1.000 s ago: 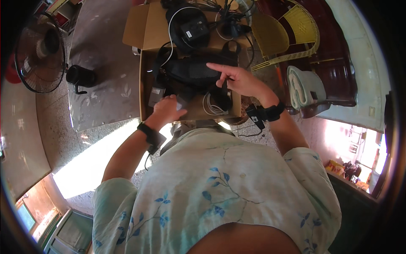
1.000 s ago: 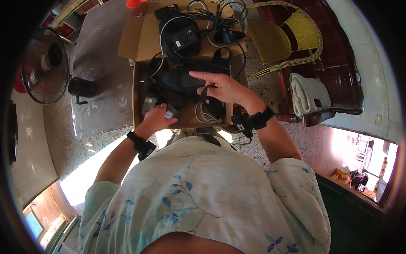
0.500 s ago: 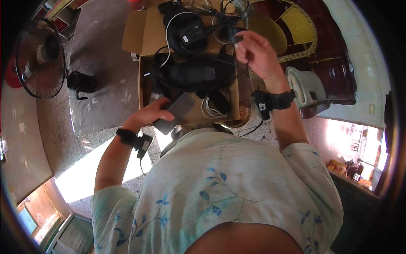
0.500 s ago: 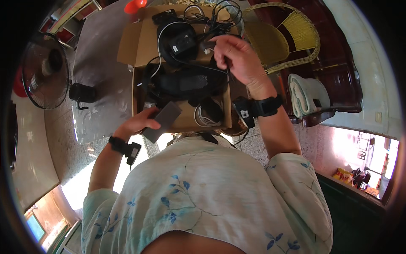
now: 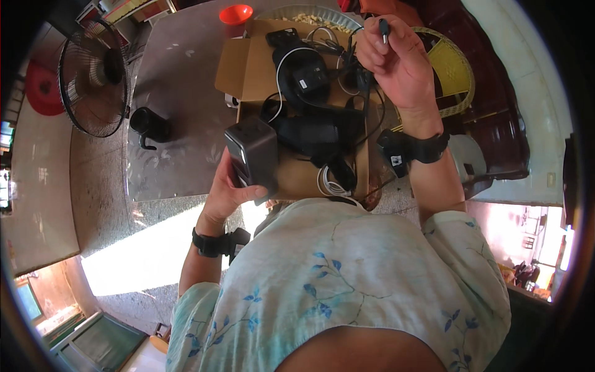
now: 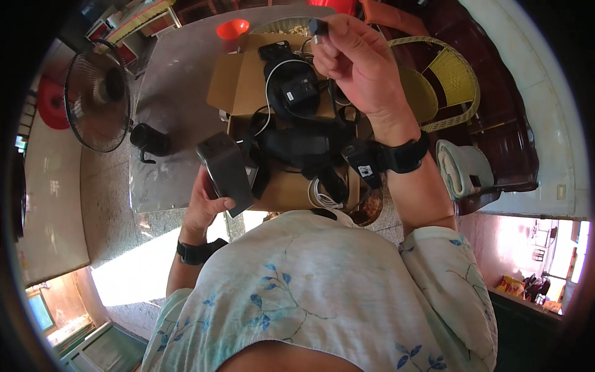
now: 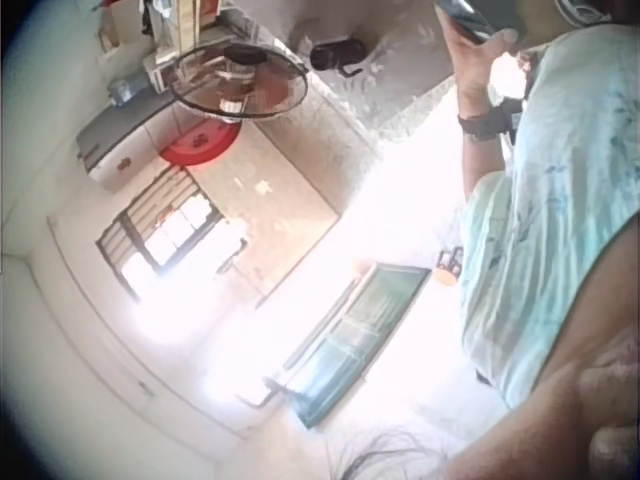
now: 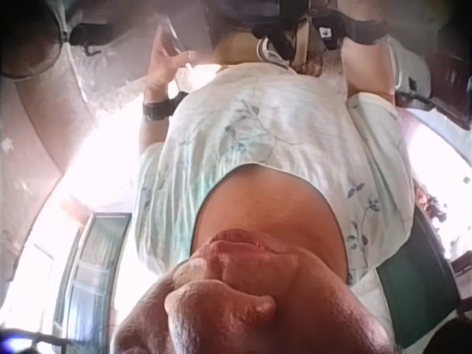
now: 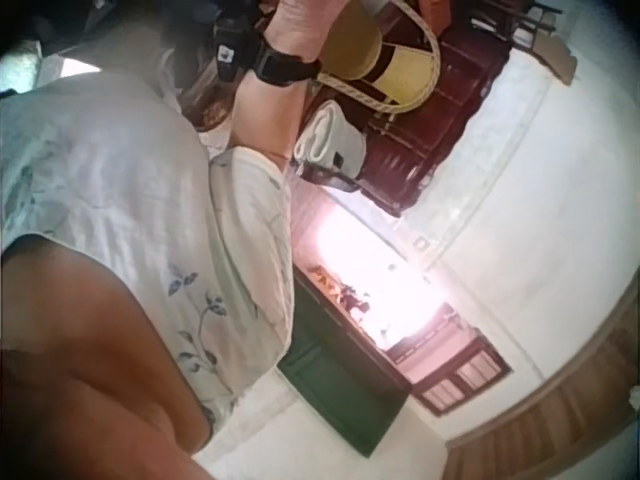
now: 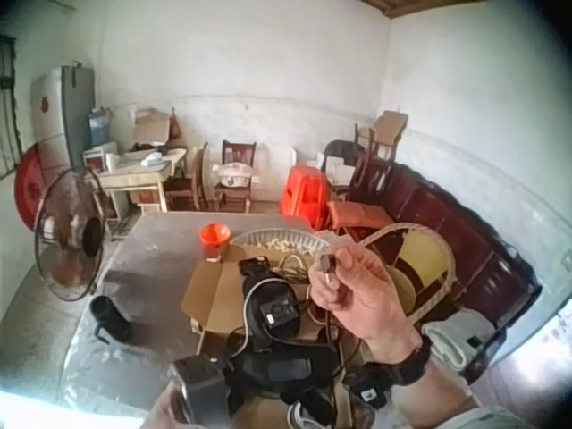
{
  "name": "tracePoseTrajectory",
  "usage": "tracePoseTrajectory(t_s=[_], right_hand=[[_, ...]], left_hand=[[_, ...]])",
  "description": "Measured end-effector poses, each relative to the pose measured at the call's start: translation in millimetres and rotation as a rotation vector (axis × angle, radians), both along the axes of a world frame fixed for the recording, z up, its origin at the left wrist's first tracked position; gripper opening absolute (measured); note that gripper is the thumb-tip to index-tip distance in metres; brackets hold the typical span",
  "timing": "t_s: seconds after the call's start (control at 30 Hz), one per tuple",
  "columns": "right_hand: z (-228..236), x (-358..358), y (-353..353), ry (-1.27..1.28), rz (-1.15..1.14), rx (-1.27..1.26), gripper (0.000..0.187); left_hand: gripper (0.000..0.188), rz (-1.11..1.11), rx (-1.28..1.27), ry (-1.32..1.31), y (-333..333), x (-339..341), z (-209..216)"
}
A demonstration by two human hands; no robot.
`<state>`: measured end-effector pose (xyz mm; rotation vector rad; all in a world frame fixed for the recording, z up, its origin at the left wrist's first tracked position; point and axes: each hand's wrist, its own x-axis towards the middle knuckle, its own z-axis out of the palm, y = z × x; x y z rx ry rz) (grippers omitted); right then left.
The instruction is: The person removes a headset and a battery pack from a box and attaches the battery pack to the head strap by hand while referencing a paper with a QR code.
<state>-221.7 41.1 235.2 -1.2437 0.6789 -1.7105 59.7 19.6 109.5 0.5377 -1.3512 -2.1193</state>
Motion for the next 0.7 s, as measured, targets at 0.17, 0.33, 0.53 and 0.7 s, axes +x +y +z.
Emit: tracePoseTrajectory(t_s=[0.17,0.33,0.53,0.7], right_hand=[[2,42,9,0.48,-0.138,0.208,0.007],[-6,75,14,0.692,-0.169,0.253,0.012],[-9,68,12,0.815,-0.144,0.339,0.013],[-16,64,8,0.856,-0.157,0.304,0.013]], left_hand=[[0.079,0.029,-0.154,-0.003,1,-1,11],[0.08,0.259,-0.679,-0.229,-1,-12,16],[0.078,0.401,-0.689,-0.298,-2,-18,5],[0.077,0.394,-0.839,-0.283,-5,-22,15]])
